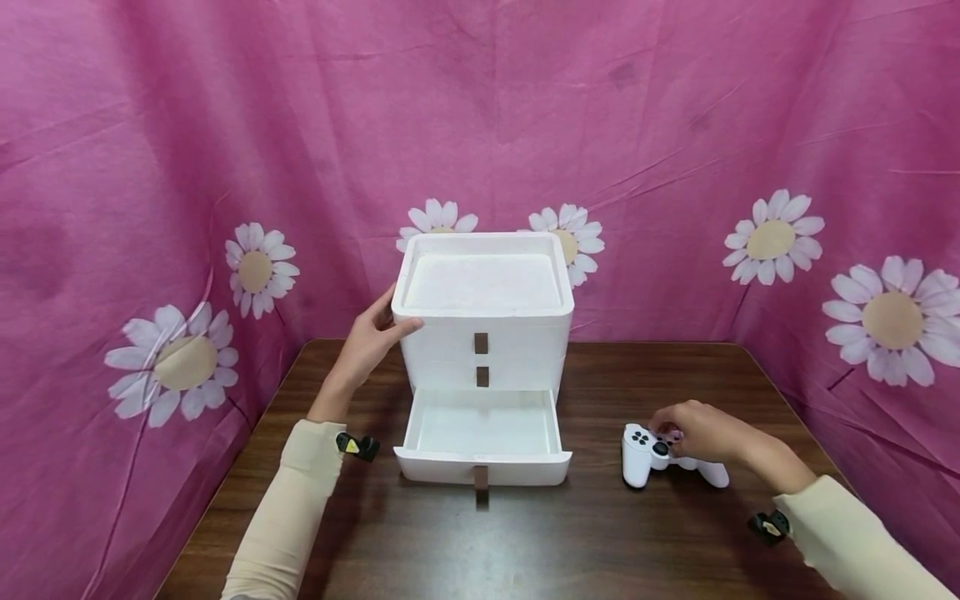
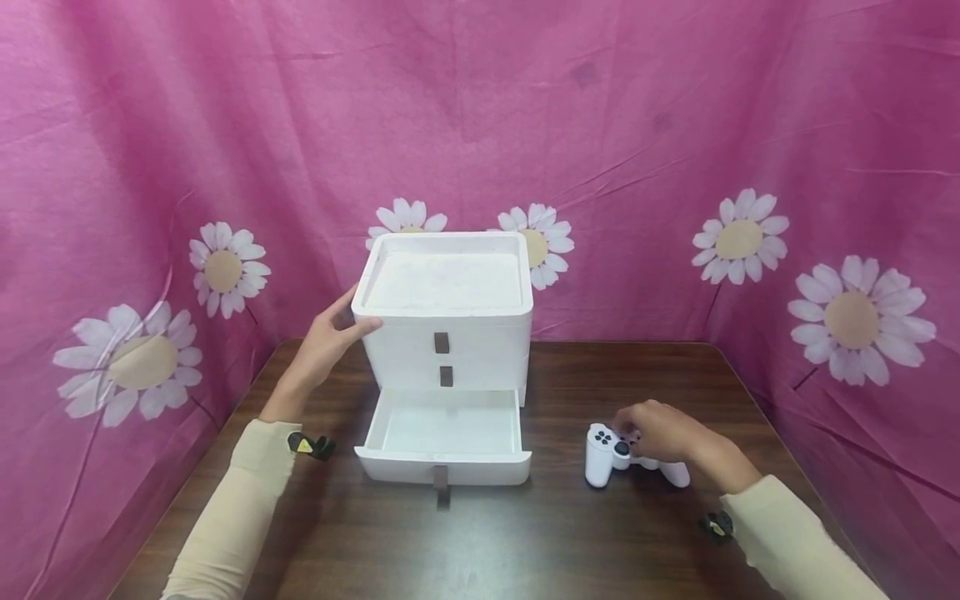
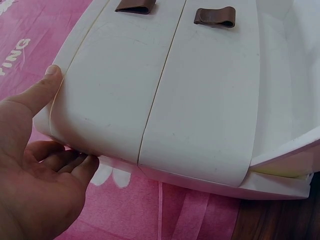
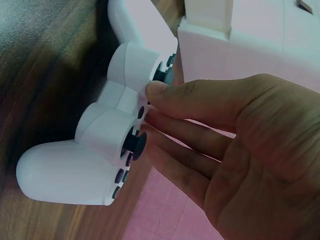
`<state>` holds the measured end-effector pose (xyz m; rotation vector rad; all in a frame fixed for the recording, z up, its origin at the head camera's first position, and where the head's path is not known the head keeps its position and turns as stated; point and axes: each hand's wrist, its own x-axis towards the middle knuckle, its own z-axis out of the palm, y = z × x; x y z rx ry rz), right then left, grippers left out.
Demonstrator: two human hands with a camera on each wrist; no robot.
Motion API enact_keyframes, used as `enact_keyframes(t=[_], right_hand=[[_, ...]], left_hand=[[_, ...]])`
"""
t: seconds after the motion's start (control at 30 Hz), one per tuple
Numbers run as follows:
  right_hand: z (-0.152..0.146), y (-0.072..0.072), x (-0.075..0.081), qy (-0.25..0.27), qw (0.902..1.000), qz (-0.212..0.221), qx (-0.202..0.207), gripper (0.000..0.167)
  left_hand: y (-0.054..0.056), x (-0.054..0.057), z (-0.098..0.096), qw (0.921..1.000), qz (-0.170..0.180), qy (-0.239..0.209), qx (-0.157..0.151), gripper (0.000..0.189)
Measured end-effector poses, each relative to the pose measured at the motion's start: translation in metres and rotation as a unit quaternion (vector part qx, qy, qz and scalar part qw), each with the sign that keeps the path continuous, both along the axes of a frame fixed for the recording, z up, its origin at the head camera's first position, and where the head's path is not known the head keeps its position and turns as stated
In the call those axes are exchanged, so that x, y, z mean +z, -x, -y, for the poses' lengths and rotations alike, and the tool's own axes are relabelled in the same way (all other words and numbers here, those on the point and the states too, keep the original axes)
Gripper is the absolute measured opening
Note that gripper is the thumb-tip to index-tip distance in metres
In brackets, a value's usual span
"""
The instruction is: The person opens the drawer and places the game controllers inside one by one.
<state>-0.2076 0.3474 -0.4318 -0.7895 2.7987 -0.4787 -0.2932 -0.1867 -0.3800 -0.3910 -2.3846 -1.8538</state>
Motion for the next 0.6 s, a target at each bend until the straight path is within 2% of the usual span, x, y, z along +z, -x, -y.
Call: enact_keyframes(t=[0.2,0.6], right_hand=[[0.0,0.002,-0.005,-0.003,0.9998,0.019,0.0,0.039],[-0.003,0.004,-0.018,0.008,0.9998,0.002,0.016,0.045]], left_hand=[[0.001,-0.001,0.0,1.0,-0.001,-0.001,-0.002,0.086],[0.003,-0.002,0.001,1.0,-0.003,-0.004,-0.005,0.085]])
